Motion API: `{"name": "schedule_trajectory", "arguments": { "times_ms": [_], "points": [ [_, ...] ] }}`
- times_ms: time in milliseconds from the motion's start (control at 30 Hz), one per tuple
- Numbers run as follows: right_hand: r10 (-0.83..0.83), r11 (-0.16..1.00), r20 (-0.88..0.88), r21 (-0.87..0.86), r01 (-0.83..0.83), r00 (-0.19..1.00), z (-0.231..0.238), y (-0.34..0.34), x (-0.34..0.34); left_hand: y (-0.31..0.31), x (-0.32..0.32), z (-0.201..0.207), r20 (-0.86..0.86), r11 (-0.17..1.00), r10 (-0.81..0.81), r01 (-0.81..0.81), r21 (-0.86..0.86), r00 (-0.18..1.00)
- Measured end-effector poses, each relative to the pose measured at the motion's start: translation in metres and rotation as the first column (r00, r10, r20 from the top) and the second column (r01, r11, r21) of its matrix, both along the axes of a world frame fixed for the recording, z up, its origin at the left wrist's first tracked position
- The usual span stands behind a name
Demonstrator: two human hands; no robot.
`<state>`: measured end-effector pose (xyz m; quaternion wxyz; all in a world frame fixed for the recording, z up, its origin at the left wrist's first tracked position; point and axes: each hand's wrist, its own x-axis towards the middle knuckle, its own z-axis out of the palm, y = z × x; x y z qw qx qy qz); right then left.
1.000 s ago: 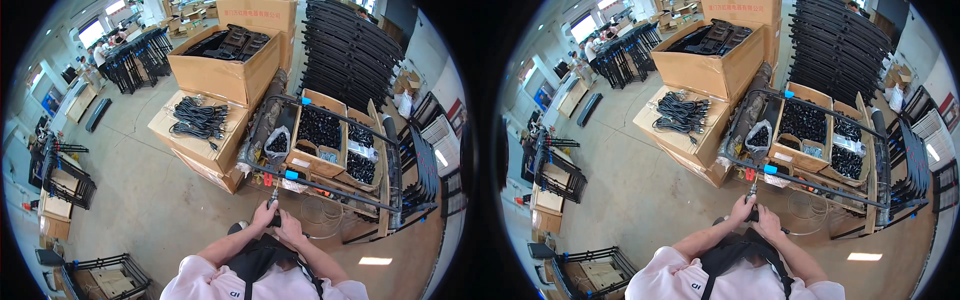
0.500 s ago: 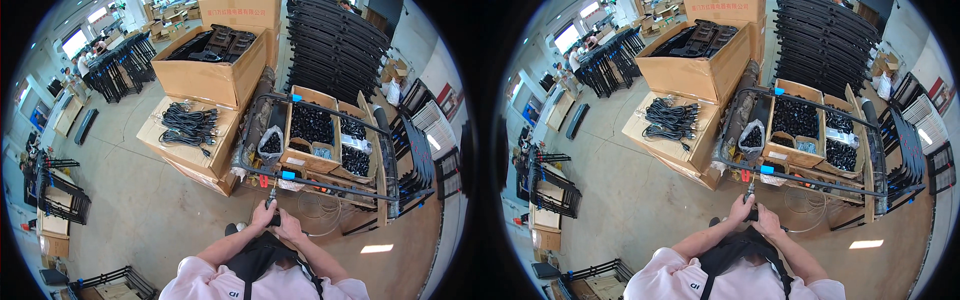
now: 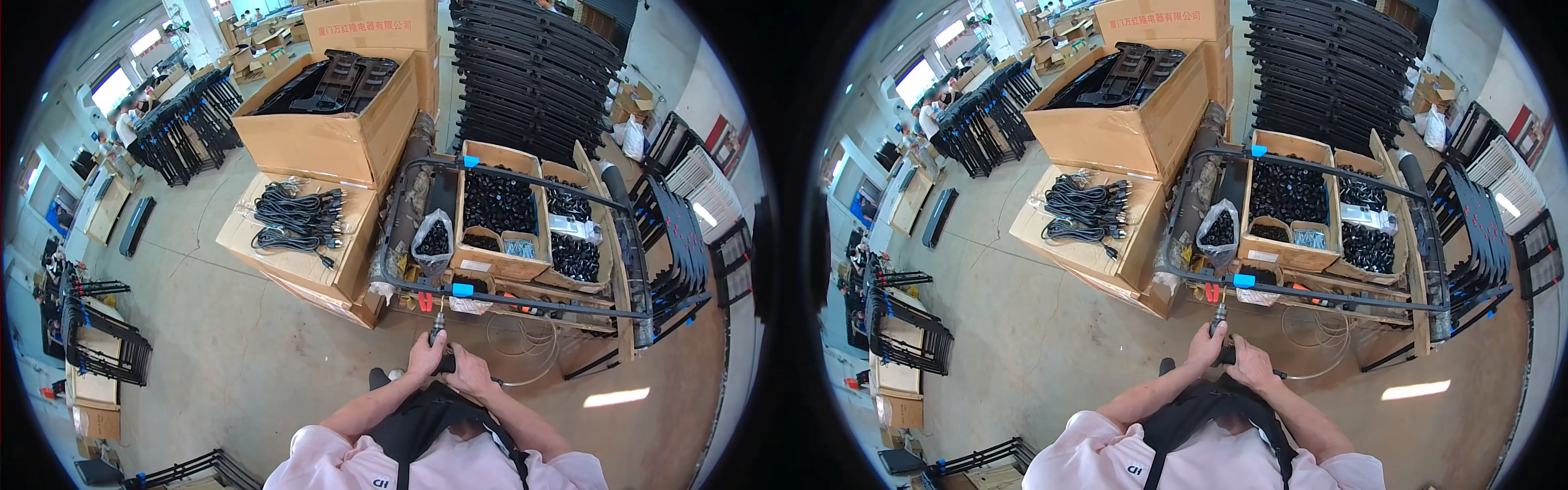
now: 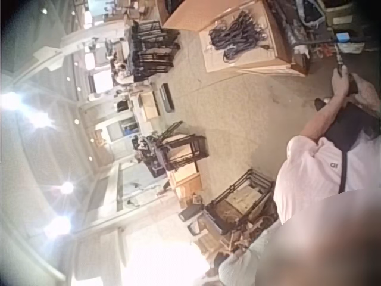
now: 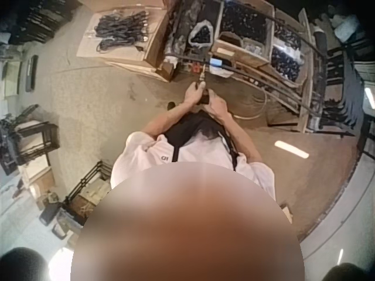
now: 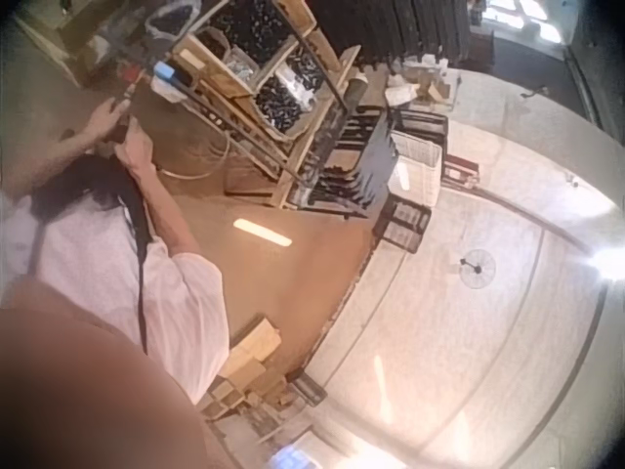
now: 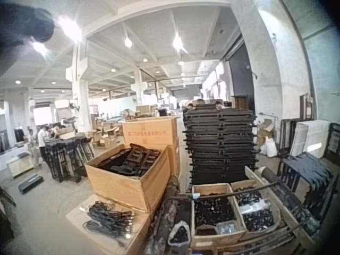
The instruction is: Assemble plastic housing components using a pneumatic screwdriver and fasteners.
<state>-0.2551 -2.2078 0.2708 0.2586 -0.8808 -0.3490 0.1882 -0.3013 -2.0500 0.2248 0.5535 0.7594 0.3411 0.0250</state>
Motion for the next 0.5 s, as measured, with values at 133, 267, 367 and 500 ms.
{"name": "schedule_trajectory", "arguments": {
  "times_ms": [133,267,367,500],
  "points": [
    [-0.006,0.999,-0.018,-0.033,0.005,1.0,0.001,0.0,0.002,0.0,0.002,-0.003,0.013,1.0,0.021,-0.021,0.023,1.0],
    [-0.026,0.993,-0.093,-0.117,0.015,0.995,0.01,0.004,0.007,0.0,0.009,-0.005,-0.067,0.999,-0.015,0.018,0.048,0.998],
    [-0.061,0.995,-0.138,-0.09,0.048,0.989,0.017,0.008,0.005,0.0,0.01,0.0,-0.091,1.0,0.006,-0.008,-0.025,0.996],
    [-0.035,0.999,-0.1,-0.034,0.031,0.994,0.012,0.011,0.0,0.001,0.009,0.002,-0.09,0.999,0.0,-0.004,-0.041,0.996]
  ]
}}
